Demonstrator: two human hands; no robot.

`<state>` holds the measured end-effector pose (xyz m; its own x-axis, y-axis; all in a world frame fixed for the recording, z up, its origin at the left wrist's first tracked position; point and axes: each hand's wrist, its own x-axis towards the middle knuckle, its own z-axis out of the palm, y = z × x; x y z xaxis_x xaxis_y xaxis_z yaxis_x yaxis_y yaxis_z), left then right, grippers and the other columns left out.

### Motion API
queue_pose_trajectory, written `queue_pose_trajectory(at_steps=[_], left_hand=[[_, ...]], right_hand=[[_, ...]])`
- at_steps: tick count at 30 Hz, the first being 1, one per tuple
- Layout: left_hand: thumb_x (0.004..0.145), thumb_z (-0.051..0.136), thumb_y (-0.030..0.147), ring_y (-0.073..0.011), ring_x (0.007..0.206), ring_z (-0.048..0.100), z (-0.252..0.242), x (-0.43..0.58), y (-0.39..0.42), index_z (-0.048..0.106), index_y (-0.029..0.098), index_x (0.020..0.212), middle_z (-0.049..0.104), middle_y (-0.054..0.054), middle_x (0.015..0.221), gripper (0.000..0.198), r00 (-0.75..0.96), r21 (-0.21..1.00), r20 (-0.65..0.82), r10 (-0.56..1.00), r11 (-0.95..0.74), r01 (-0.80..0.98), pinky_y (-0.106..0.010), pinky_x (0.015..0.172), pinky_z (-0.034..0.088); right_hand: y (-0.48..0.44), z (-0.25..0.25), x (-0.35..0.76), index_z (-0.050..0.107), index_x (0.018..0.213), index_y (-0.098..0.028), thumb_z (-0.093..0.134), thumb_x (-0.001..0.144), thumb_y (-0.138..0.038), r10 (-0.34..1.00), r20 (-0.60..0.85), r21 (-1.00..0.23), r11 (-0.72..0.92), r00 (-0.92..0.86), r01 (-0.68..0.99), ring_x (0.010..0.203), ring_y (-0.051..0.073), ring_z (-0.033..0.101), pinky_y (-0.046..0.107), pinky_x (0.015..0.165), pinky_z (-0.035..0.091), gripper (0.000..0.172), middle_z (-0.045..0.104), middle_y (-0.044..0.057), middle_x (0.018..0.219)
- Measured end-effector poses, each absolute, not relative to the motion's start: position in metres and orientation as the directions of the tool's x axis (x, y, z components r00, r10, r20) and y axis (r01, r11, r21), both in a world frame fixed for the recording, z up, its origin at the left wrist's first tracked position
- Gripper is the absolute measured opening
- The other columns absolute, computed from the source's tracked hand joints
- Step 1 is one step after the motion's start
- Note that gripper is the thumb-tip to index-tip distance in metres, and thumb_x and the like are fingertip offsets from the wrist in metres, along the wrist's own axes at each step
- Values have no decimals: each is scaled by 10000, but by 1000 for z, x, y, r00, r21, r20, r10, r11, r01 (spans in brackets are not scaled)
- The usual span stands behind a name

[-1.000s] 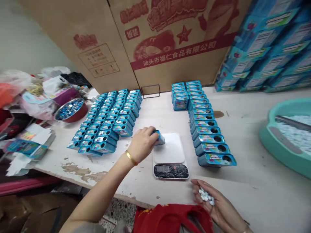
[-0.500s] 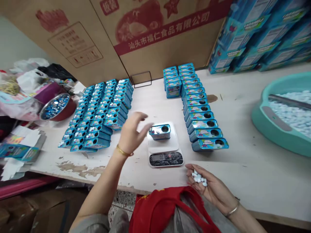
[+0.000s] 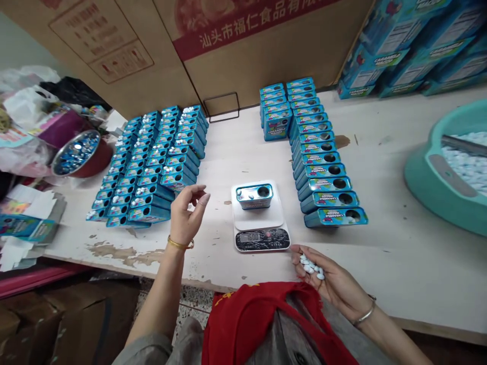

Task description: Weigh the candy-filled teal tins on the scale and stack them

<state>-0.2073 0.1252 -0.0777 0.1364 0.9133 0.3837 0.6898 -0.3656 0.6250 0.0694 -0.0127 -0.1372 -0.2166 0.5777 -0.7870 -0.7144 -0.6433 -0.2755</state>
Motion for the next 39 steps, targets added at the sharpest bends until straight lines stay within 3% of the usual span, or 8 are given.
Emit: queue_pose_trajectory(at_steps=[5, 11, 15, 17, 22, 25, 31, 39], left_hand=[[836, 588, 289, -118, 766, 568, -73, -189, 126, 573, 182, 1042, 614, -42, 895, 232, 328, 562, 430, 841, -534, 632, -250, 664, 458], [664, 734, 477, -249, 1078, 538, -102, -165, 135, 365, 206, 1331, 562, -127, 1201, 809, 443, 624, 277, 853, -510, 592, -397, 889, 429], [772, 652, 401, -220, 1018, 572, -117, -149, 140, 474, 222, 1226, 621, -77, 1128, 520, 488, 660, 237, 840, -508, 554, -371, 875, 409], [811, 601, 313, -215, 975, 570, -111, -144, 137, 523, 240, 1178, 639, -54, 1091, 382, 568, 527, 303, 765, -631, 569, -379, 851, 379], [841, 572, 207, -184, 957, 564, -81, -145, 121, 575, 363, 1149, 661, 9, 1101, 345, 756, -34, 462, 465, -842, 538, -378, 853, 291], [846, 584, 233, -161, 943, 574, -74, -149, 112, 579, 420, 1135, 674, 39, 1077, 344, 767, -155, 516, 382, -839, 522, -350, 821, 297], [829, 592, 231, -170, 907, 569, -89, -156, 109, 592, 424, 1123, 682, 20, 1007, 352, 721, -132, 574, 389, -824, 551, -344, 817, 318], [790, 567, 135, -217, 986, 530, -112, -153, 113, 564, 297, 1166, 602, -69, 1095, 410, 525, 347, 510, 681, -722, 599, -390, 839, 373]], right_hand=[[-7, -132, 65, 690, 930, -116, 643, 769, -205, 583, -780, -254, -628, -228, -735, 614, 112, 611, 173, 538, 536, 190, 664, 61, 742], [29, -116, 44, 669, 914, -82, 485, 866, -175, 659, -711, -274, -581, -245, -766, 723, 160, 668, 210, 596, 542, 212, 697, 126, 821], [60, -105, 25, 643, 842, -90, 429, 897, -242, 677, -689, -240, -550, -259, -800, 567, 133, 624, 202, 488, 493, 268, 673, 104, 702], [69, -104, 18, 618, 782, -120, 423, 892, -260, 685, -684, -199, -507, -252, -839, 501, 126, 588, 198, 415, 440, 264, 650, 73, 641], [74, -109, 10, 579, 731, -157, 508, 799, -227, 698, -671, -110, -428, -251, -897, 404, 104, 497, 172, 307, 295, 121, 563, -13, 517], [73, -110, 7, 566, 682, -146, 512, 775, -206, 672, -691, -83, -440, -267, -894, 357, 74, 433, 155, 297, 270, 123, 526, -27, 469], [75, -110, 4, 566, 658, -138, 531, 757, -218, 671, -692, -99, -454, -267, -885, 356, 73, 437, 159, 284, 243, 133, 529, -19, 478], [75, -111, 15, 575, 692, -136, 533, 789, -209, 689, -694, -179, -448, -210, -876, 405, 82, 491, 158, 300, 261, 128, 562, -13, 525]])
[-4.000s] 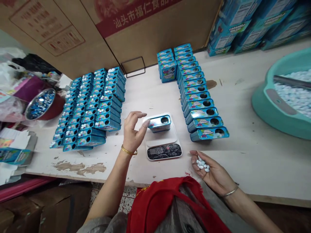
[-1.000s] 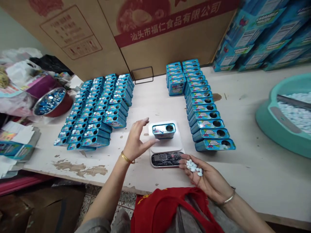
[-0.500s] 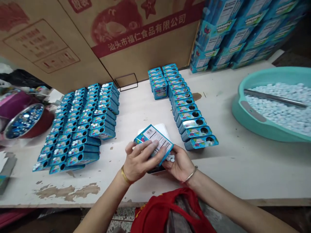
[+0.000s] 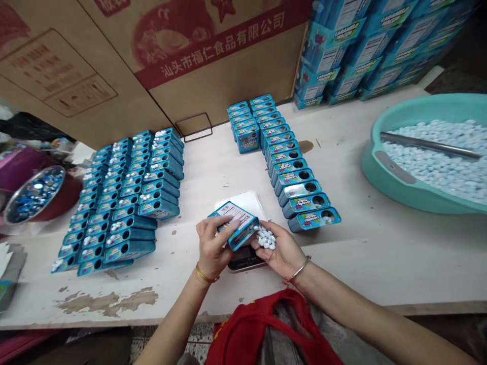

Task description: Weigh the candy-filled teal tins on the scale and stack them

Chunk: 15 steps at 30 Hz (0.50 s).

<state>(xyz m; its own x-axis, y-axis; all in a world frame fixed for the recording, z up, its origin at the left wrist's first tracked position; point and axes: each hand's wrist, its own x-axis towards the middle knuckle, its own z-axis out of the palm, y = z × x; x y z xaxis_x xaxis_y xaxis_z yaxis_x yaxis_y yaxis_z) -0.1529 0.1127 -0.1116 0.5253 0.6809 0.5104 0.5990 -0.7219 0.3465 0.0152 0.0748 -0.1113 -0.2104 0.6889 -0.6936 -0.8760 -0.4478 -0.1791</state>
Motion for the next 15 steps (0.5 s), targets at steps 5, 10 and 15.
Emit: queue_pose_trajectory(at_steps=[5, 10, 15], left_hand=[[787, 613, 196, -196, 1000, 546, -121, -146, 123, 543, 241, 1129, 579, -63, 1068, 352, 403, 714, 377, 834, -539, 446, -352, 850, 450], [759, 677, 293, -167, 911, 590, -135, -142, 133, 516, 213, 1090, 596, -41, 999, 377, 326, 850, 250, 912, -368, 376, -312, 823, 476], [731, 698, 374, -239, 1113, 513, -130, -147, 132, 415, 217, 1259, 520, -115, 1211, 620, 272, 769, 328, 905, -423, 479, -369, 884, 441]], right_hand=[[65, -112, 20, 619, 758, -122, 550, 773, -210, 692, -690, -202, -464, -211, -863, 434, 84, 504, 156, 325, 273, 114, 618, 31, 586], [45, -119, 35, 661, 783, -124, 635, 728, -264, 690, -704, -265, -474, -167, -840, 449, 71, 489, 155, 340, 277, 152, 624, 25, 610], [20, -137, 61, 676, 773, -118, 710, 660, -252, 640, -765, -286, -430, -66, -856, 477, 72, 500, 146, 342, 289, 178, 628, 36, 625]])
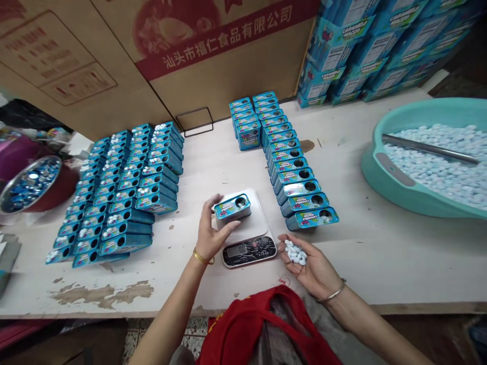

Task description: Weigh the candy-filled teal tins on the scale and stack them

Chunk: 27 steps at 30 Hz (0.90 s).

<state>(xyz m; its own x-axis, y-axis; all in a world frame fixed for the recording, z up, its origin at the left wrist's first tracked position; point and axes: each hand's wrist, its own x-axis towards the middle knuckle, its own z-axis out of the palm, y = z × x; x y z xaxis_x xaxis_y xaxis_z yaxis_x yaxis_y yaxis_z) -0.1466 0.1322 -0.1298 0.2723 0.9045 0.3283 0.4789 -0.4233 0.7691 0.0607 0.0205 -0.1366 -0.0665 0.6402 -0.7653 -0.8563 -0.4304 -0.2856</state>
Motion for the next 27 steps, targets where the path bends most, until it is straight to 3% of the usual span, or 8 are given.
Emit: queue_pose_trajectory(at_steps=[2, 4, 6, 11, 18, 21, 24, 27], left_hand=[[717, 707, 367, -269, 1149, 474, -123, -150, 125, 391, 217, 1298, 487, -136, 1248, 679, 170, 660, 485, 858, -487, 572, -388, 872, 431], [733, 688, 292, -259, 1105, 486, -117, -153, 113, 443, 223, 1262, 516, -119, 1183, 587, 108, 550, 637, 763, -548, 630, -396, 861, 428], [750, 656, 204, -231, 1026, 516, -114, -153, 97, 499, 231, 1202, 551, -90, 1085, 480, 138, 496, 692, 708, -606, 622, -395, 852, 435], [787, 600, 135, -180, 868, 560, -119, -153, 62, 546, 218, 1091, 590, -54, 934, 319, 284, 522, 567, 773, -604, 602, -353, 762, 461], [837, 550, 161, -155, 811, 564, -127, -159, 50, 561, 199, 988, 598, -44, 860, 155, 170, 591, 488, 856, -468, 657, -315, 708, 475], [838, 546, 149, -148, 793, 561, -129, -157, 46, 559, 199, 993, 594, -42, 846, 163, 200, 598, 468, 861, -475, 646, -291, 670, 469], [828, 560, 143, -151, 793, 554, -131, -152, 39, 539, 208, 1043, 594, -42, 860, 226, 301, 551, 467, 831, -540, 636, -296, 676, 457], [810, 592, 182, -166, 791, 535, -133, -140, 33, 537, 203, 1066, 604, -54, 877, 262, 482, 415, 432, 762, -643, 644, -319, 684, 415]], right_hand=[[11, -143, 69, 683, 795, -122, 727, 647, -236, 624, -780, -305, -428, -34, -851, 488, 76, 509, 150, 347, 308, 192, 631, 35, 637], [3, -148, 75, 689, 825, -130, 732, 652, -235, 621, -783, -332, -434, -12, -837, 499, 81, 519, 155, 348, 321, 207, 635, 31, 649], [-1, -151, 78, 691, 852, -134, 731, 660, -237, 619, -786, -346, -445, -4, -826, 510, 84, 529, 153, 348, 321, 222, 635, 26, 652], [-4, -153, 79, 693, 877, -127, 718, 671, -217, 619, -785, -332, -454, -25, -827, 509, 80, 526, 142, 340, 313, 226, 631, 25, 655], [-7, -154, 78, 687, 859, -122, 701, 681, -211, 639, -765, -292, -457, -82, -840, 499, 78, 517, 150, 344, 347, 200, 625, 26, 662], [-9, -154, 78, 684, 861, -116, 686, 698, -230, 651, -752, -277, -453, -102, -847, 515, 83, 533, 154, 363, 373, 198, 634, 37, 674], [-10, -153, 78, 684, 866, -118, 648, 730, -223, 644, -757, -263, -456, -111, -850, 520, 86, 541, 156, 376, 385, 175, 642, 38, 673], [-10, -154, 78, 685, 870, -118, 630, 739, -211, 638, -762, -251, -454, -115, -855, 512, 85, 542, 153, 371, 379, 170, 643, 35, 661]])
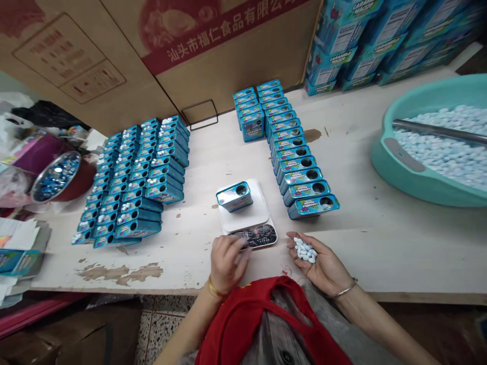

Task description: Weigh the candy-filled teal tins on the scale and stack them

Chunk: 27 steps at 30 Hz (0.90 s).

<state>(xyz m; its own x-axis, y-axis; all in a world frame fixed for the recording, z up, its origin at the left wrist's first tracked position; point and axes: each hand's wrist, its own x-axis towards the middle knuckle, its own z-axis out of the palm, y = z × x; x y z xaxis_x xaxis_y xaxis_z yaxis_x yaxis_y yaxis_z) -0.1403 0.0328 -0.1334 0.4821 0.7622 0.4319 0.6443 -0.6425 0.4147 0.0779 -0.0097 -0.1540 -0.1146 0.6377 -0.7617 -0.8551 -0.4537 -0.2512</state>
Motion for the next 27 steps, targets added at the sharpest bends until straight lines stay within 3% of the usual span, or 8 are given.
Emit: queue_pose_trajectory(at_steps=[4, 9, 17, 22, 24, 27], left_hand=[[835, 560, 271, -186, 805, 515, -139, -115, 35, 555, 226, 1126, 610, -63, 915, 295, 716, 223, 270, 644, -765, 604, -345, 703, 351], [881, 493, 245, -184, 816, 479, -147, -89, 52, 568, 299, 1123, 591, -33, 918, 259, 825, 41, 143, 547, -836, 547, -363, 746, 304], [848, 519, 256, -216, 859, 452, -143, -94, 68, 609, 273, 1017, 576, -47, 962, 192, 712, 36, 95, 696, -717, 696, -385, 757, 309], [866, 456, 201, -227, 941, 468, -137, -78, 84, 499, 185, 1212, 532, -105, 1168, 349, 756, 42, 28, 654, -756, 653, -352, 736, 363], [884, 431, 195, -230, 935, 489, -138, -65, 93, 494, 165, 1204, 551, -110, 1120, 328, 783, 9, -43, 621, -783, 622, -353, 739, 381], [887, 422, 172, -231, 867, 529, -139, -48, 108, 580, 139, 975, 578, -101, 930, 184, 794, -17, -196, 575, -812, 583, -362, 733, 403]], right_hand=[[-8, -155, 78, 685, 866, -111, 646, 725, -218, 647, -755, -255, -442, -108, -860, 520, 98, 559, 160, 374, 385, 182, 651, 42, 662], [-7, -157, 80, 690, 852, -113, 624, 748, -209, 651, -751, -247, -430, -109, -868, 517, 99, 560, 162, 369, 382, 156, 652, 40, 649], [-1, -156, 84, 690, 865, -97, 534, 817, -171, 618, -782, -240, -424, -85, -873, 594, 129, 645, 189, 496, 504, 179, 686, 65, 682], [6, -147, 82, 683, 876, -83, 457, 853, -152, 612, -780, -190, -430, -130, -883, 854, 213, 691, 268, 712, 559, 238, 727, 133, 828], [7, -145, 81, 679, 897, -82, 428, 868, -159, 617, -773, -174, -428, -147, -887, 920, 226, 679, 296, 771, 555, 264, 726, 149, 892], [7, -145, 81, 671, 918, -75, 417, 873, -157, 621, -770, -163, -414, -147, -895, 947, 230, 671, 317, 814, 548, 271, 720, 162, 944]])
